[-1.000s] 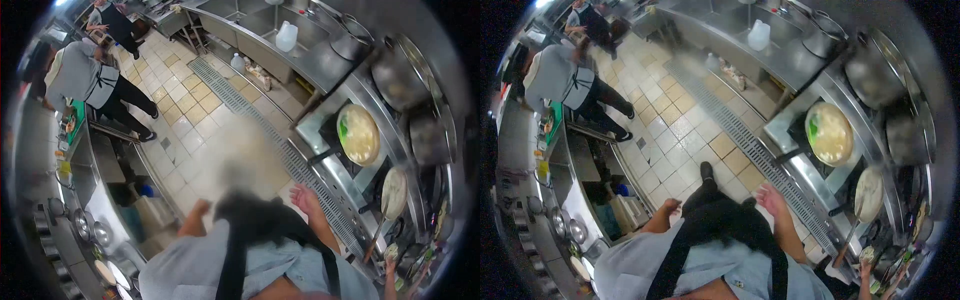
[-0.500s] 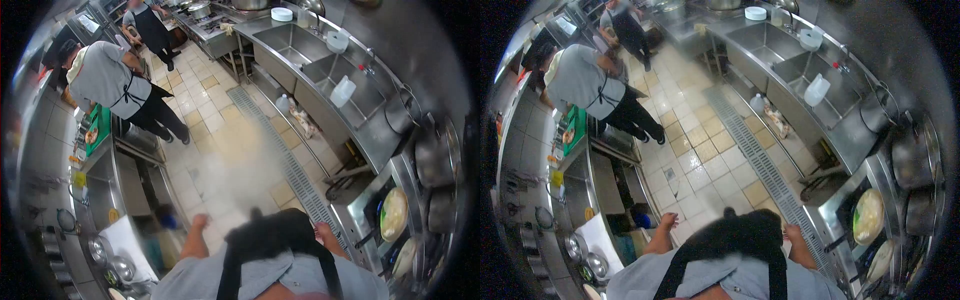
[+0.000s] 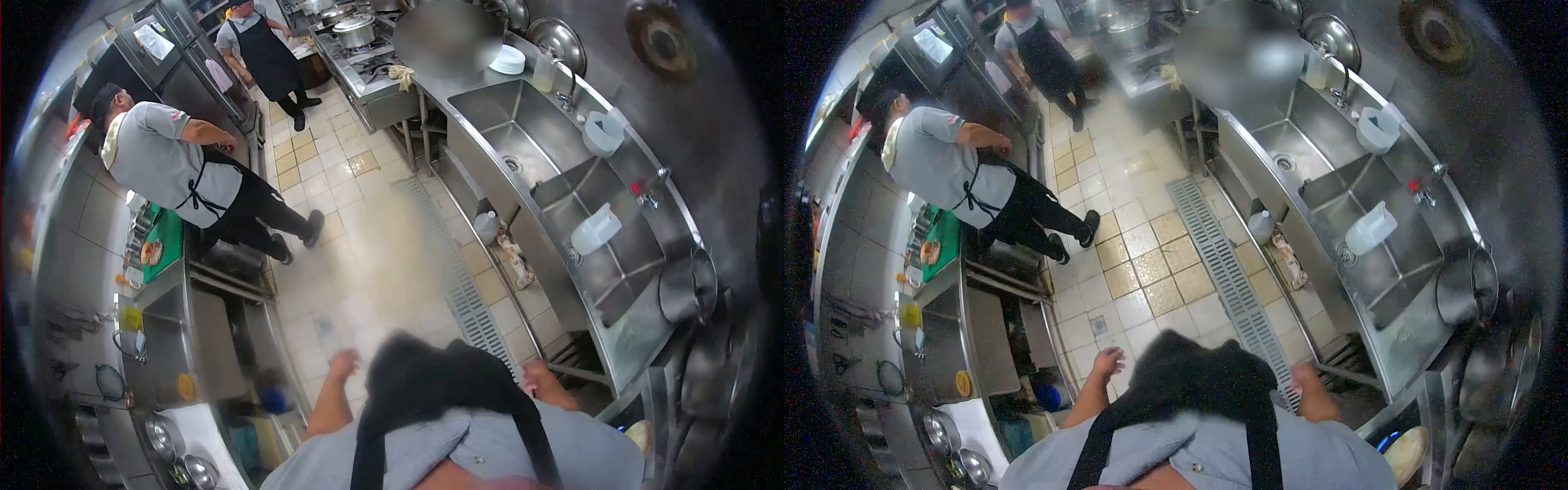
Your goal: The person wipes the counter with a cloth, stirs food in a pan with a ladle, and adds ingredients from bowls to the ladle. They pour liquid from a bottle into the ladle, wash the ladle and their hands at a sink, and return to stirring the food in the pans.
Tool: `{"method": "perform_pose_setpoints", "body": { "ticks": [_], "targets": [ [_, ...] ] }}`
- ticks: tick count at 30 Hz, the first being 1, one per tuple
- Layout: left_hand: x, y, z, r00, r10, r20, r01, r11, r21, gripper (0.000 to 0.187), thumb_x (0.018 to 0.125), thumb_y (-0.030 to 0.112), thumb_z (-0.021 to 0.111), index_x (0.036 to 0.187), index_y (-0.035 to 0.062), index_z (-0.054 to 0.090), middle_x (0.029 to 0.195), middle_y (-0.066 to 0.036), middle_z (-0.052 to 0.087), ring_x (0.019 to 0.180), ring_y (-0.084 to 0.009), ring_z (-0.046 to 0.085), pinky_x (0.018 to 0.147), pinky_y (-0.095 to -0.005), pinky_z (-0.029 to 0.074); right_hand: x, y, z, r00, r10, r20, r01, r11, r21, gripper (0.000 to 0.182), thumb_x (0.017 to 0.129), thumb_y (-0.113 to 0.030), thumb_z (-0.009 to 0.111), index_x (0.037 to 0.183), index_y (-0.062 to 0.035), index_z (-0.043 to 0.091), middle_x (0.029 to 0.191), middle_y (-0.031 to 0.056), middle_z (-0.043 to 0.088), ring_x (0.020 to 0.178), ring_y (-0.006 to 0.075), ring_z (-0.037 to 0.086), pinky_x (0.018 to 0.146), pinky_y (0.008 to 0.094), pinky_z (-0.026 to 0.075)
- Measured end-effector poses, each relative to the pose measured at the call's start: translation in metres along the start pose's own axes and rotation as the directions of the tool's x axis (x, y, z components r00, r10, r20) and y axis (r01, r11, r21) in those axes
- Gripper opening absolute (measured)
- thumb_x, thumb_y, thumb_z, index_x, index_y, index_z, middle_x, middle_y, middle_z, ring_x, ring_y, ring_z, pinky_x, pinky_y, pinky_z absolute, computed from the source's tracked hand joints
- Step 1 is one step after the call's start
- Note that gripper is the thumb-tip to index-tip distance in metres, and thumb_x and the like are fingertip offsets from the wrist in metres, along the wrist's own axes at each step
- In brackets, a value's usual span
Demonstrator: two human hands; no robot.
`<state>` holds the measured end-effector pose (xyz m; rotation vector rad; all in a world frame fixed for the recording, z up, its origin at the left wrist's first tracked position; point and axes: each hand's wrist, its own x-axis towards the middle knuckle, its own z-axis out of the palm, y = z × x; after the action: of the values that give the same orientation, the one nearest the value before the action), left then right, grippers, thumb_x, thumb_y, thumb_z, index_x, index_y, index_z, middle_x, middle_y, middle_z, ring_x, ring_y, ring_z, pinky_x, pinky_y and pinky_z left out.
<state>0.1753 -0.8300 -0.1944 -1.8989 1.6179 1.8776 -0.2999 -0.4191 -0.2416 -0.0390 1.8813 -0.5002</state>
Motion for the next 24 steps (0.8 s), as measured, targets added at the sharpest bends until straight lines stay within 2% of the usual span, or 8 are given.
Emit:
{"method": "perform_pose_setpoints", "body": {
  "ticks": [1, 6, 11, 12, 14, 18, 20, 24],
  "targets": [
    [0.009, 0.007, -0.002, 0.999, -0.009, -0.034, 0.008, 1.000, -0.027, 0.032, 0.090, 0.029, 0.057, 0.111, 0.0045, 0.061, 0.088, -0.010, 0.069, 0.065, -0.0196, 0.065, 0.051, -0.0347, 0.052, 0.019, -0.031, -0.009, 0.991, 0.104, -0.088, -0.093, 0.988, 0.121, 0.014, 0.089, -0.021, 0.056, 0.087, -0.0074, 0.058, 0.063, 0.0057, 0.052, 0.048, 0.0212, 0.054, 0.039, 0.0413, 0.043],
    [0.051, 0.043, -0.012, 0.980, -0.194, -0.044, 0.195, 0.981, 0.013, 0.031, 0.091, 0.030, 0.057, 0.106, 0.0036, 0.064, 0.089, -0.010, 0.068, 0.067, -0.0212, 0.065, 0.053, -0.0345, 0.052, 0.044, -0.199, -0.049, 0.959, -0.210, -0.187, 0.216, 0.976, 0.011, 0.018, 0.090, -0.022, 0.055, 0.100, -0.0069, 0.058, 0.069, 0.0068, 0.055, 0.051, 0.0204, 0.057, 0.042, 0.0397, 0.050],
    [0.142, 0.102, -0.040, 0.965, -0.258, 0.052, 0.249, 0.959, 0.137, 0.032, 0.092, 0.032, 0.055, 0.100, 0.0030, 0.064, 0.087, -0.013, 0.066, 0.067, -0.0239, 0.064, 0.054, -0.0408, 0.053, 0.044, -0.309, 0.001, 0.924, -0.062, -0.377, 0.324, 0.651, 0.687, 0.018, 0.090, -0.017, 0.055, 0.103, -0.0061, 0.062, 0.076, 0.0071, 0.059, 0.060, 0.0194, 0.061, 0.049, 0.0339, 0.052],
    [0.172, 0.121, -0.047, 0.958, -0.268, 0.100, 0.251, 0.955, 0.155, 0.024, 0.089, 0.030, 0.060, 0.099, 0.0088, 0.062, 0.080, -0.005, 0.063, 0.060, -0.0209, 0.059, 0.056, -0.0376, 0.048, 0.060, -0.311, 0.011, 0.908, -0.198, -0.369, 0.358, 0.822, 0.443, 0.017, 0.090, -0.016, 0.055, 0.103, -0.0059, 0.062, 0.076, 0.0066, 0.059, 0.060, 0.0188, 0.061, 0.050, 0.0325, 0.052],
    [0.239, 0.156, -0.057, 0.996, -0.039, 0.075, 0.014, 0.949, 0.316, 0.025, 0.088, 0.031, 0.062, 0.097, 0.0079, 0.063, 0.076, -0.006, 0.063, 0.063, -0.0211, 0.060, 0.056, -0.0382, 0.048, 0.077, -0.332, 0.020, 0.883, -0.336, -0.329, 0.402, 0.902, 0.156, 0.017, 0.090, -0.014, 0.055, 0.102, -0.0057, 0.062, 0.076, 0.0061, 0.059, 0.060, 0.0183, 0.061, 0.051, 0.0310, 0.052],
    [0.291, 0.311, -0.075, 0.986, 0.159, 0.041, -0.159, 0.857, 0.490, 0.042, 0.085, 0.033, 0.066, 0.112, 0.0004, 0.064, 0.089, -0.014, 0.068, 0.072, -0.0217, 0.064, 0.066, -0.0389, 0.051, 0.100, -0.312, 0.015, 0.832, -0.284, -0.477, 0.443, 0.858, 0.261, 0.012, 0.091, -0.014, 0.055, 0.094, -0.0045, 0.061, 0.072, 0.0050, 0.056, 0.055, 0.0175, 0.059, 0.048, 0.0300, 0.049],
    [0.410, 0.312, -0.084, 0.883, 0.444, 0.153, -0.448, 0.697, 0.560, 0.050, 0.085, 0.033, 0.066, 0.120, -0.0021, 0.060, 0.096, -0.019, 0.069, 0.075, -0.0247, 0.065, 0.072, -0.0387, 0.052, 0.059, -0.330, 0.000, 0.893, -0.148, -0.424, 0.329, 0.858, 0.393, 0.012, 0.091, -0.015, 0.053, 0.093, -0.0057, 0.061, 0.072, 0.0036, 0.055, 0.055, 0.0169, 0.059, 0.046, 0.0309, 0.047],
    [0.377, 0.482, -0.051, 0.807, 0.574, 0.142, -0.545, 0.630, 0.552, 0.050, 0.085, 0.032, 0.065, 0.122, -0.0012, 0.059, 0.103, -0.022, 0.068, 0.093, -0.0303, 0.066, 0.085, -0.0365, 0.050, 0.056, -0.301, -0.018, 0.921, 0.133, -0.366, 0.118, 0.800, 0.588, 0.023, 0.089, -0.018, 0.057, 0.103, -0.0001, 0.062, 0.070, 0.0089, 0.059, 0.053, 0.0196, 0.058, 0.046, 0.0364, 0.049]
  ]
}}
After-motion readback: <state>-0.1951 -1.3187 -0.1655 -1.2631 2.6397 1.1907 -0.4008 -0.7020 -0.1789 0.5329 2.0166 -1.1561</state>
